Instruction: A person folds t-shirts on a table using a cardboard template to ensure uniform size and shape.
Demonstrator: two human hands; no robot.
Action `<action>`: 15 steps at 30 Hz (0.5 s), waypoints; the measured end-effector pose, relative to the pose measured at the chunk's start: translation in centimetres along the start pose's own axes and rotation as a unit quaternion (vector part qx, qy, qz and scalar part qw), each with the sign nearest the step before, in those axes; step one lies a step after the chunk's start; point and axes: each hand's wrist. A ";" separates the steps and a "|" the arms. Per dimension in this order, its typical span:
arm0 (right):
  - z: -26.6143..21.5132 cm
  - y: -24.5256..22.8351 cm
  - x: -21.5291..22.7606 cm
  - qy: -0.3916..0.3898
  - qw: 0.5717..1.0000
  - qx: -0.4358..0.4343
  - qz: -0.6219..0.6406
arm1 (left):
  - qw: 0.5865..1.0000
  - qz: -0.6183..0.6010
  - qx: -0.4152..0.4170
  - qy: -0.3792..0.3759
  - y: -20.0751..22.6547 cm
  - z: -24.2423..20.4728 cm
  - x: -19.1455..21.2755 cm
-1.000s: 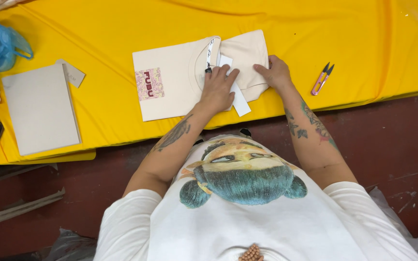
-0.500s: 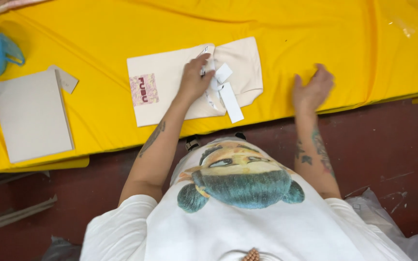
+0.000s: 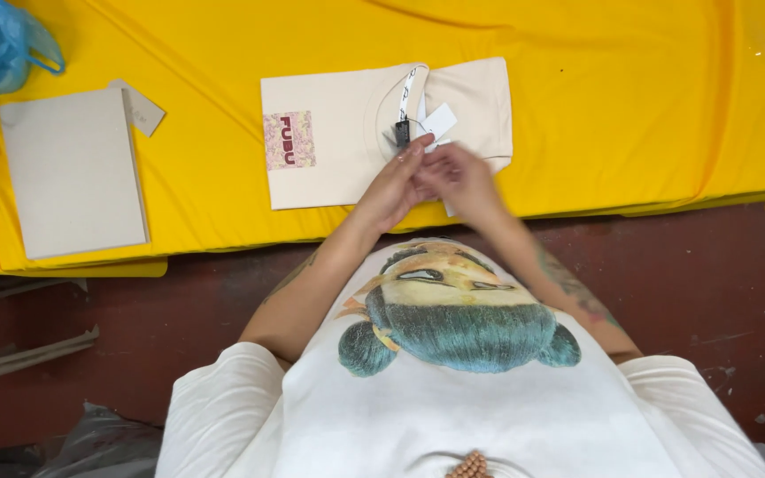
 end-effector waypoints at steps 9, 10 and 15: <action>2.6 -4.0 -5.3 -0.064 0.897 0.166 -0.404 | 0.851 0.486 0.063 0.191 3.8 -3.0 5.6; 3.6 -3.1 -5.7 -0.082 0.884 0.158 -0.433 | 0.829 0.529 0.052 0.176 3.3 -2.8 5.8; 6.2 0.6 -6.2 -0.080 0.911 0.089 -0.395 | 0.769 0.615 0.021 0.173 0.1 -1.6 7.6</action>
Point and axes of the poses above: each hand's wrist, its own z-axis towards the middle knuckle, its own x-axis out of the back of the hand, y = z × x, and after that the axes turned 3 degrees about -y, right-handed
